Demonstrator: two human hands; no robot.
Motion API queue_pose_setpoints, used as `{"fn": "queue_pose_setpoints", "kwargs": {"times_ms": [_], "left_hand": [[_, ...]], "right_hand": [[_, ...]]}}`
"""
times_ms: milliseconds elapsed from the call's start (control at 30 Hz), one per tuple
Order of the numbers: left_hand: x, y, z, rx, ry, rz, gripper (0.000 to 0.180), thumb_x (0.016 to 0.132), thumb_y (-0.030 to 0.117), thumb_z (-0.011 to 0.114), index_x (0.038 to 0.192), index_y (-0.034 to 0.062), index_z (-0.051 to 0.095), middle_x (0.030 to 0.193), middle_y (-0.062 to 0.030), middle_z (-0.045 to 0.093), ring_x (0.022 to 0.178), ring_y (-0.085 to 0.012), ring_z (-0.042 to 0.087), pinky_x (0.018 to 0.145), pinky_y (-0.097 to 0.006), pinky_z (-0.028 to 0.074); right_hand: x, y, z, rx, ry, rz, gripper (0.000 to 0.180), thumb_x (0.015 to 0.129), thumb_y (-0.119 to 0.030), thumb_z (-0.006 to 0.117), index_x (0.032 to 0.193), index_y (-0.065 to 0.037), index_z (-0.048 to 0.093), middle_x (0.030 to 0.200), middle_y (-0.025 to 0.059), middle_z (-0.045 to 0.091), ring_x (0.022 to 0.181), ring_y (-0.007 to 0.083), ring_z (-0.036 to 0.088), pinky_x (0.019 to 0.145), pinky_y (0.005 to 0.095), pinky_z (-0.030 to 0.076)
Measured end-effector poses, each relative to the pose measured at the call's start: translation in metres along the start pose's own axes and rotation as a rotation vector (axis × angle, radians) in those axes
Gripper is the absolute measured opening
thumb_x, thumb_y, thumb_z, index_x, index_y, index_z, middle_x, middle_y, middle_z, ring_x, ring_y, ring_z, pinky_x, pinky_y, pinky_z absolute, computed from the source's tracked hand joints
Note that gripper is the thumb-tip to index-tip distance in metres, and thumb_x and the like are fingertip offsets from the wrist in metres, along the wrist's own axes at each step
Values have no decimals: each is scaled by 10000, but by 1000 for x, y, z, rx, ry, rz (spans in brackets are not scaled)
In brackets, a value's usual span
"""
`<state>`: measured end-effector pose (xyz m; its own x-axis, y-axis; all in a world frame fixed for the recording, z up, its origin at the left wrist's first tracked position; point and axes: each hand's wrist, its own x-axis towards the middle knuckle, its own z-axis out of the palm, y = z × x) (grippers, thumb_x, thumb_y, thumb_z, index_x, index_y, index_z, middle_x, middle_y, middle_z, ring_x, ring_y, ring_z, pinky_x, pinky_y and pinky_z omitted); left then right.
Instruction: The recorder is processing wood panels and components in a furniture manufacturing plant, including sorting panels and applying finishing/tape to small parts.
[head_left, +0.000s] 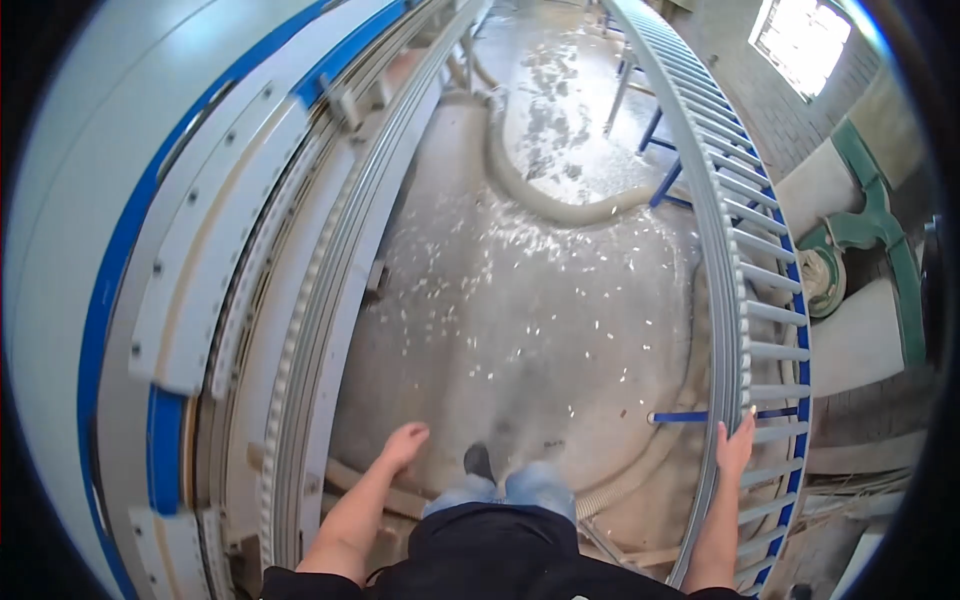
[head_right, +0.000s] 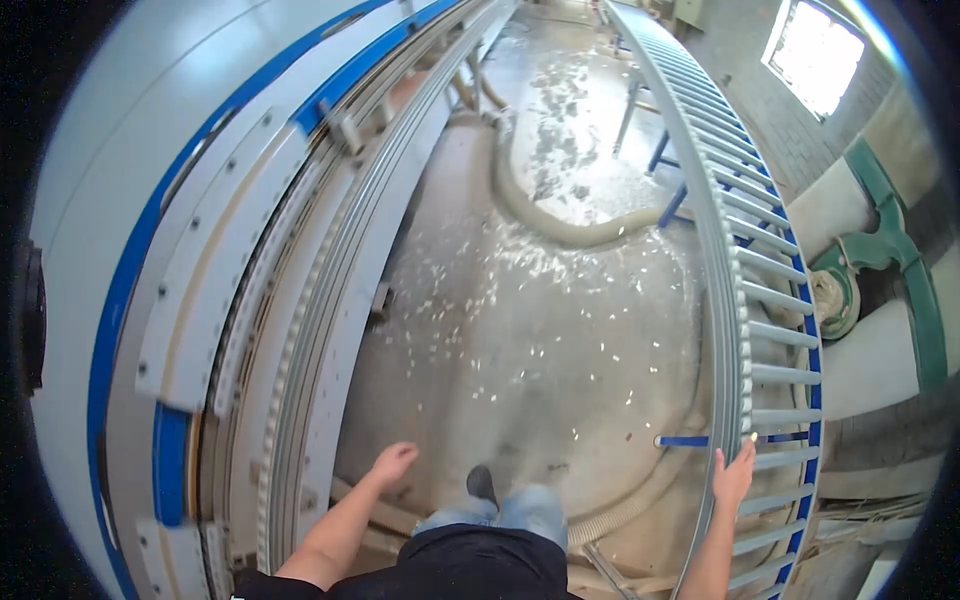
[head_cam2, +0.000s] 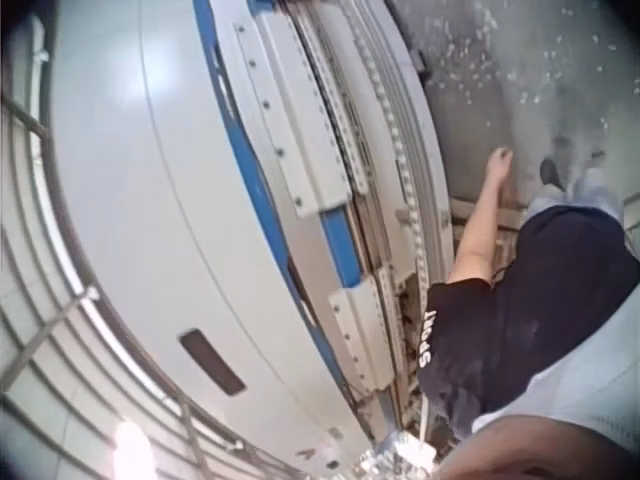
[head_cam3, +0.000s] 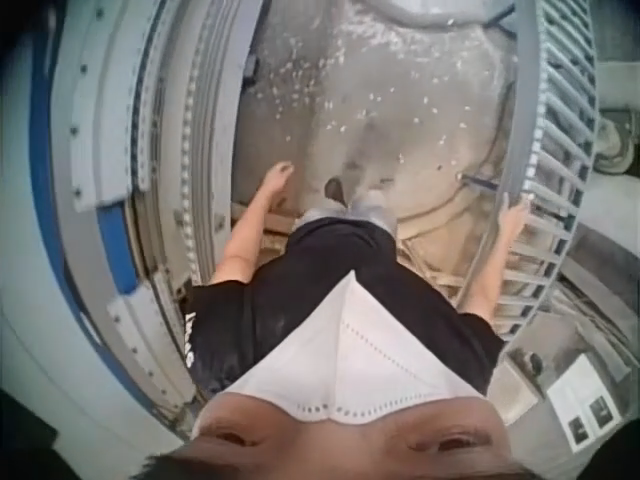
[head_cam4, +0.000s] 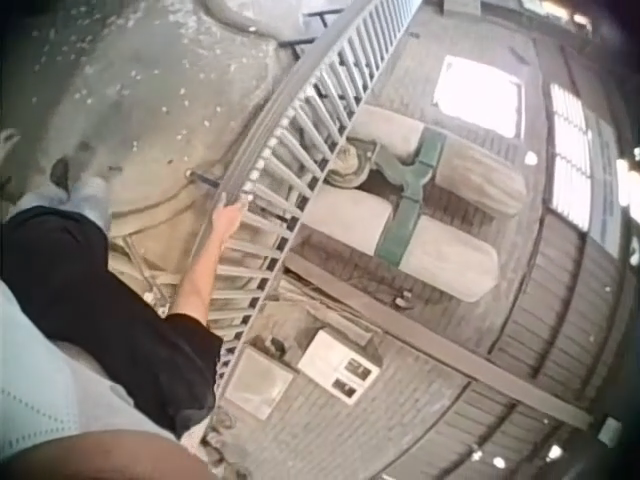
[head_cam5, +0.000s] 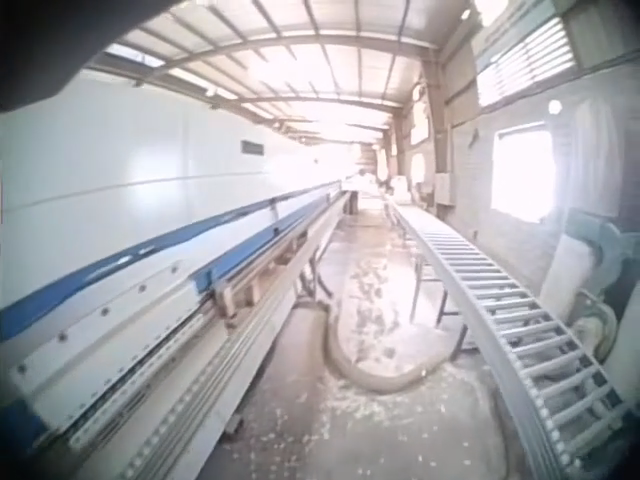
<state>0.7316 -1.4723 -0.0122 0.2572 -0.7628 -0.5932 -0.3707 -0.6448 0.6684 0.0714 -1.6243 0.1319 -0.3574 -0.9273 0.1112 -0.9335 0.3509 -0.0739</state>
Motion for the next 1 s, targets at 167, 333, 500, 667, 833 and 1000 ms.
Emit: {"fn": "queue_pose_setpoints", "kwargs": {"times_ms": [167, 333, 500, 667, 833, 1000], "left_hand": [[215, 248, -52, -164, 56, 244, 345, 924, 241, 604, 1199, 32, 613, 1032, -55, 670, 918, -127, 609, 831, -277, 481], [379, 285, -42, -124, 93, 92, 352, 908, 294, 617, 1165, 55, 634, 998, -101, 686, 938, -160, 629, 834, -303, 492], [449, 186, -44, -9, -502, -151, 237, 888, 299, 547, 868, 92, 663, 735, -61, 585, 574, -202, 544, 496, -398, 437], [563, 265, -78, -614, -83, -762, 259, 914, 356, 555, 904, 111, 637, 718, -51, 561, 530, -173, 506, 463, -366, 427], [774, 376, -147, -142, -205, -649, 393, 924, 374, 530, 1076, 33, 653, 882, -124, 644, 711, -237, 600, 590, -427, 490], [1044, 703, -222, 110, -118, 58, 431, 902, 341, 614, 1172, 4, 614, 1085, -100, 676, 985, -215, 631, 882, -344, 488]], "right_hand": [[175, -102, 16, 75, -37, 64, 813, 859, -318, 658, 1485, -39, 221, 1416, 221, 410, 1279, 397, 420, 1049, 427, 371], [379, -215, 40, 77, 5, 53, 804, 850, -335, 666, 1480, -66, 245, 1450, 197, 374, 1274, 384, 428, 1032, 439, 388], [575, -323, 87, 64, -15, -44, 810, 846, -318, 671, 1477, -41, 245, 1476, 200, 335, 1316, 375, 381, 1072, 423, 352], [780, -407, 126, 70, 21, -81, 794, 848, -299, 668, 1472, -31, 255, 1491, 194, 317, 1342, 369, 353, 1090, 418, 328], [935, -540, 145, 57, -79, 11, 782, 854, -306, 660, 1469, -26, 266, 1487, 206, 319, 1337, 384, 358, 1082, 422, 338], [1073, -593, 171, 72, -14, 0, 788, 853, -297, 662, 1464, -11, 255, 1460, 231, 345, 1314, 410, 376, 1065, 426, 358]]}}
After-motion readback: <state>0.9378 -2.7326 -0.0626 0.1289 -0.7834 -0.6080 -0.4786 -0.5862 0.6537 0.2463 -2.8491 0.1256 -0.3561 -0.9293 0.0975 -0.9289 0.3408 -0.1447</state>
